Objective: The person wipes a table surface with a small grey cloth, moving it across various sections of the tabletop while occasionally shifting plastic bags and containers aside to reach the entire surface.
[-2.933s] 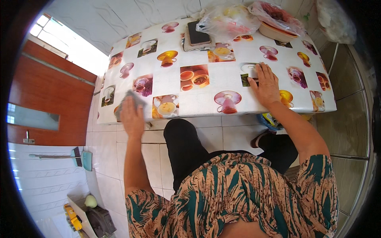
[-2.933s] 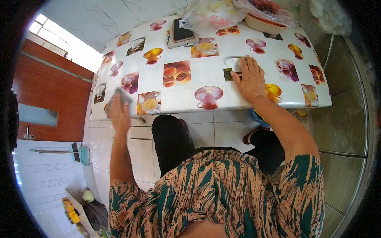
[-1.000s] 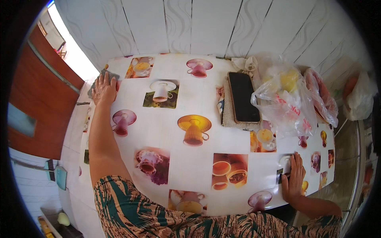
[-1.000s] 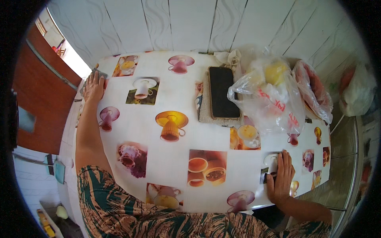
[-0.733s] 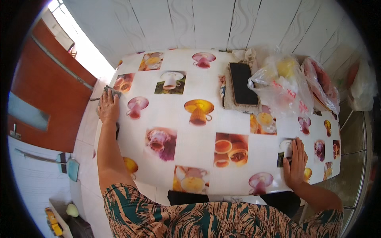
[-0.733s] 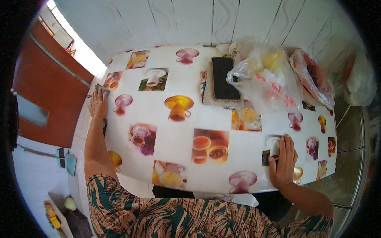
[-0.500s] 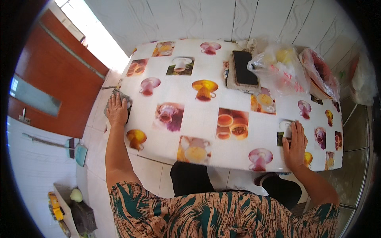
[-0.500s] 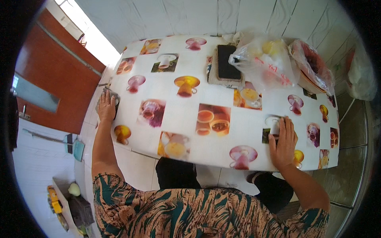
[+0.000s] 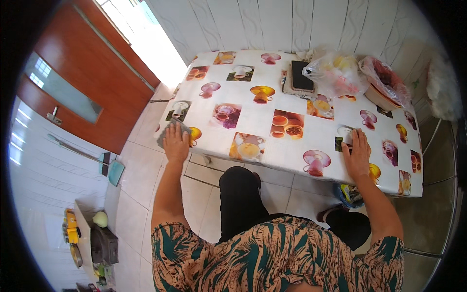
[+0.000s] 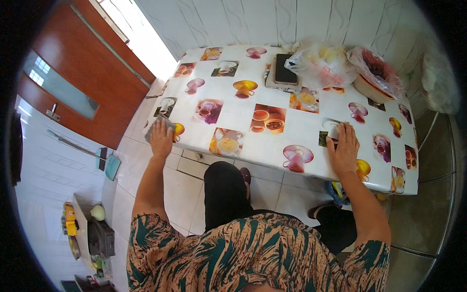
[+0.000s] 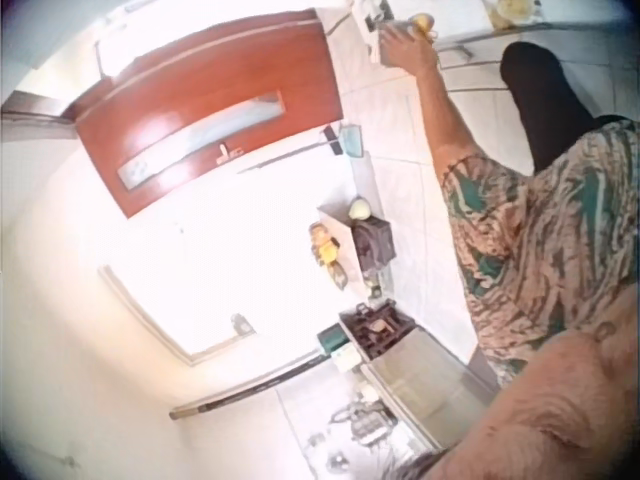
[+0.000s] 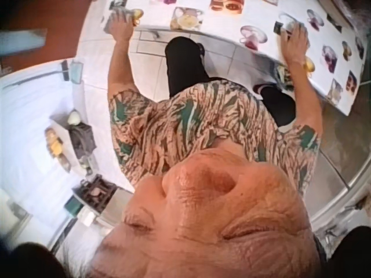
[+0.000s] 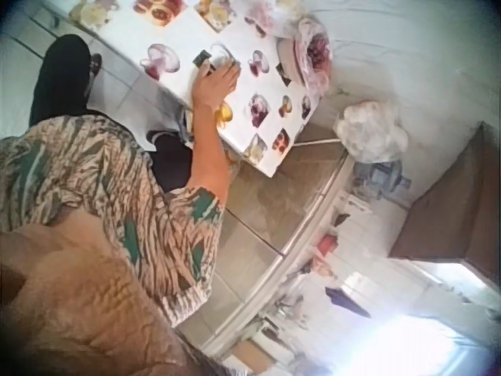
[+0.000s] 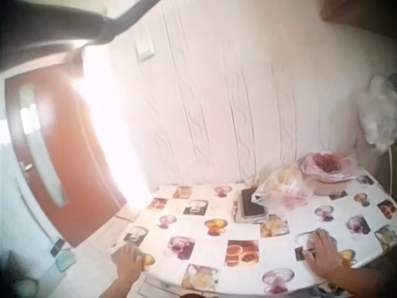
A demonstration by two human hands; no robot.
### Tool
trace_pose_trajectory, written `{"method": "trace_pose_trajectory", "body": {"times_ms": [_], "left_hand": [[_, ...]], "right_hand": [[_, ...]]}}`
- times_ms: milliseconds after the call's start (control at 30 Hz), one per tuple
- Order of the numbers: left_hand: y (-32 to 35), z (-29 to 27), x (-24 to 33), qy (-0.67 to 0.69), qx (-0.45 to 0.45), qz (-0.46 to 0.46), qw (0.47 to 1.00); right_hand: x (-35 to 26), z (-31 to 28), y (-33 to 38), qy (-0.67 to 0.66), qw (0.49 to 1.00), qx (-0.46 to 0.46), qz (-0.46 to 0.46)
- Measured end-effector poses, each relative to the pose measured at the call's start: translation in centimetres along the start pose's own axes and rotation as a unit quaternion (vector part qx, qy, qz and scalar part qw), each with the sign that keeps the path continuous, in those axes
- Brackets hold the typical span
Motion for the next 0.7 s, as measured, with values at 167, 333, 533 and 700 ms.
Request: {"method": "trace_pose_trajectory", "body": {"times_ms": [167,333,533,700], "left_hand": [[4.9,-2.6,5.7,0.068,0.074,0.073,0.992],[9.9,-8.0,18.6,0.180,0.084,0.190,0.961],[13.5,-9.6,30.4,0.264,0.022,0.264,0.928],[12.9,-9.8,30.1,0.294,0.007,0.268,0.918]], "right_hand": [[0.6,0.0,0.0,-0.076,0.996,0.048,0.018],[4.2,0.6,-0.3,-0.245,0.964,0.083,0.059],[3.0,-0.2,-0.8,-0.136,0.990,-0.003,-0.033],[7.0,-1.2,0.8,-0.027,0.999,0.023,-0.011]]}}
Point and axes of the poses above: each hand's wrist, its own y-axis away from the middle knuckle, its own z-axis out of the palm, x = y × z, the point moved 9 cm from there along -y, towards the middle knuckle, and after that the axes turned 13 degrees about x, right-handed, at the moved point
